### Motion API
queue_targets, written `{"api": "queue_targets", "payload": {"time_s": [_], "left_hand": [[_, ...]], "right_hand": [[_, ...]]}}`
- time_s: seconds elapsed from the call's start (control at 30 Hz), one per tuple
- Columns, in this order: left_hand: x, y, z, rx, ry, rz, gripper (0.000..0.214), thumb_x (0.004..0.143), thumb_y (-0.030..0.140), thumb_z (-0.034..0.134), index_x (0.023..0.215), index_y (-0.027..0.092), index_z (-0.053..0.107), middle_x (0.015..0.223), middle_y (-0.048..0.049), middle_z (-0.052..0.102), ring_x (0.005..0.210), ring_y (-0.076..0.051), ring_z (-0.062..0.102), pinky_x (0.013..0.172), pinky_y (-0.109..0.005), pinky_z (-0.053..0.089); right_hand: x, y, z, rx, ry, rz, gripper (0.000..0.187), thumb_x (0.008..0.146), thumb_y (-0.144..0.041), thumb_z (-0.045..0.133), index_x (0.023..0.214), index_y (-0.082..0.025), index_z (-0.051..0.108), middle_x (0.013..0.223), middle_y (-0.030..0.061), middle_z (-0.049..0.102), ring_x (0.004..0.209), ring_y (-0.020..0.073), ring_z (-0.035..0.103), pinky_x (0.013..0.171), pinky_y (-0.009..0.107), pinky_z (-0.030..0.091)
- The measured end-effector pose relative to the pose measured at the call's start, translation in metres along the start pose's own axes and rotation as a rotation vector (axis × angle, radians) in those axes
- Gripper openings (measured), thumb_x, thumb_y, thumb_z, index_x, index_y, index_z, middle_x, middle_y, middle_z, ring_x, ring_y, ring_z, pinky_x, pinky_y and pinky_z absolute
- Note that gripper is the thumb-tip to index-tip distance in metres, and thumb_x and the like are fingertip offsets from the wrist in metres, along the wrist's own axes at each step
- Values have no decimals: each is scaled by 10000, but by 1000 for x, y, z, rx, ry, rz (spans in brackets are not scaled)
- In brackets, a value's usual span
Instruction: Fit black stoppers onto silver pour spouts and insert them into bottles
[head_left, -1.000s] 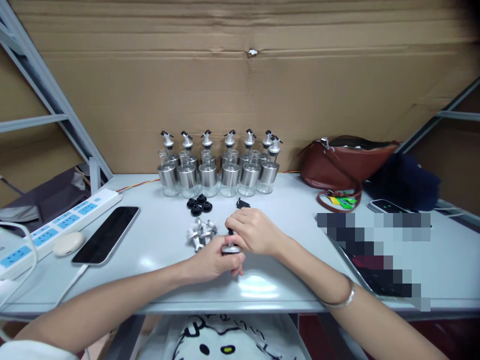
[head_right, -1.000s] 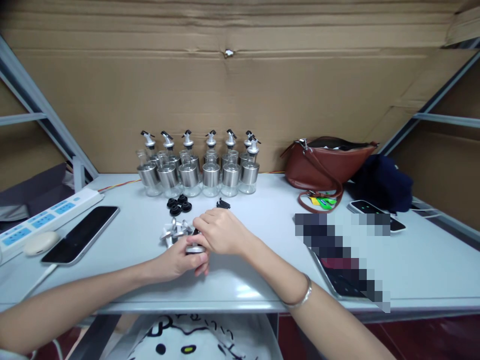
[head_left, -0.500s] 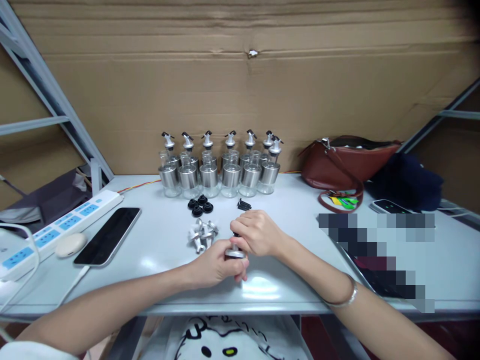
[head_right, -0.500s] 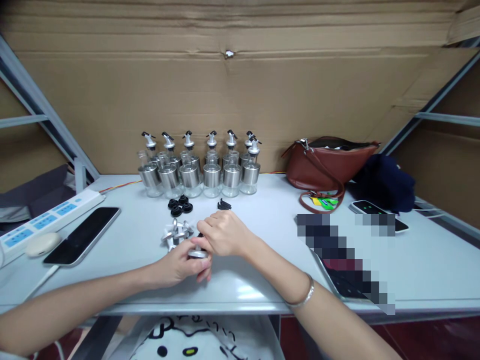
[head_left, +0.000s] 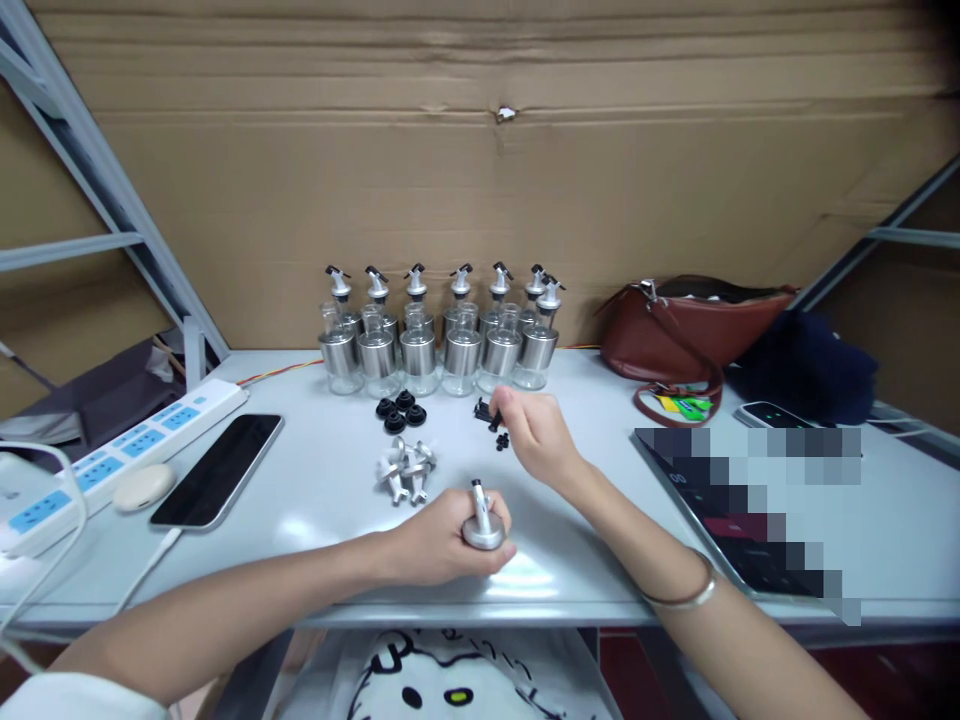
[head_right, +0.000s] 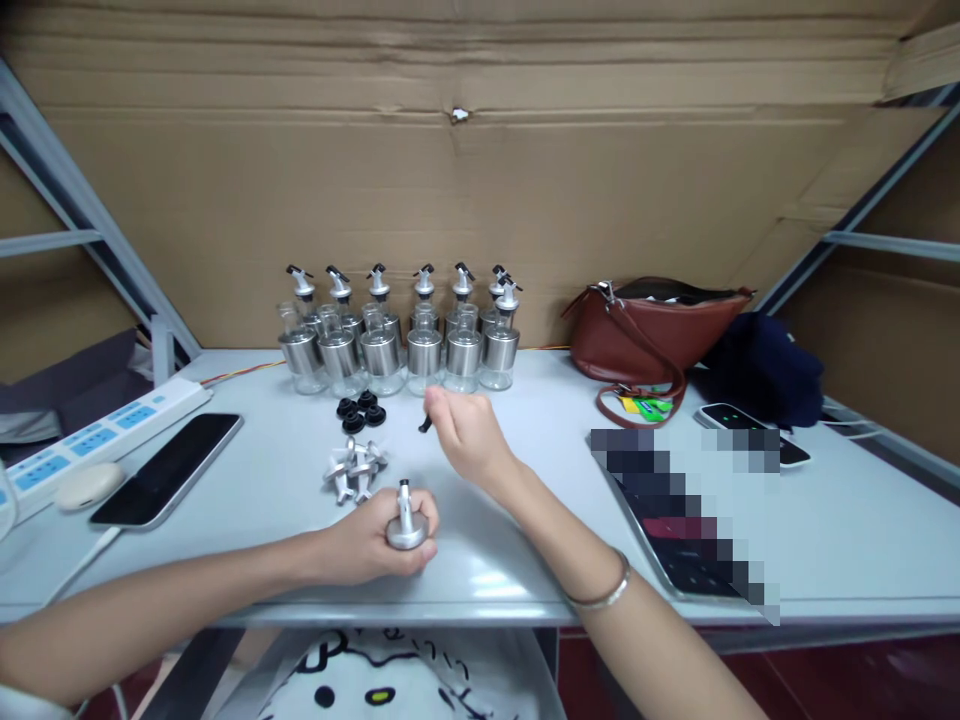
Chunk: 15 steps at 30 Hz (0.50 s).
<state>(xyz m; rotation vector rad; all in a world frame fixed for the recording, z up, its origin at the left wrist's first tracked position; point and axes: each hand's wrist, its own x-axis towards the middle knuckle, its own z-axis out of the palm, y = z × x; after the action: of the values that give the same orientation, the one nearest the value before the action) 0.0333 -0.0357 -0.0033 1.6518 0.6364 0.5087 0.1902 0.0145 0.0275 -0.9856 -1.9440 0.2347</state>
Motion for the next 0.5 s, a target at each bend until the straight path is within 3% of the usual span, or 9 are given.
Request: {"api": "queue_targets", "payload": {"time_s": [0.1, 0.3, 0.5], "left_hand": [[1, -2, -1, -14, 23, -47, 172, 752, 260, 589, 726, 173, 443, 597, 53, 478, 537, -76, 439, 554, -213, 351], [4, -7, -3, -118, 99, -73, 202, 771, 287, 594, 751, 178, 425, 582, 49, 504, 536, -82, 467, 589, -229, 370], [3, -6, -1, -101, 102, -88, 179, 773, 266, 582, 759, 173, 429, 575, 49, 506, 542, -81, 463, 586, -225, 362]], "right_hand": [[9, 19, -8, -77, 34, 152, 306, 910, -370, 379, 650, -209, 408, 542, -35, 424, 507, 114, 423, 524, 230, 318], [15, 50, -12, -181, -129, 297, 93, 787, -178, 556, 694, -173, 553, 609, -7, 577, 568, 124, 505, 575, 220, 365], [13, 65, -14, -368, -186, 334, 146, 758, -67, 552, 798, -162, 655, 793, 53, 705, 752, 174, 636, 698, 240, 423]]}}
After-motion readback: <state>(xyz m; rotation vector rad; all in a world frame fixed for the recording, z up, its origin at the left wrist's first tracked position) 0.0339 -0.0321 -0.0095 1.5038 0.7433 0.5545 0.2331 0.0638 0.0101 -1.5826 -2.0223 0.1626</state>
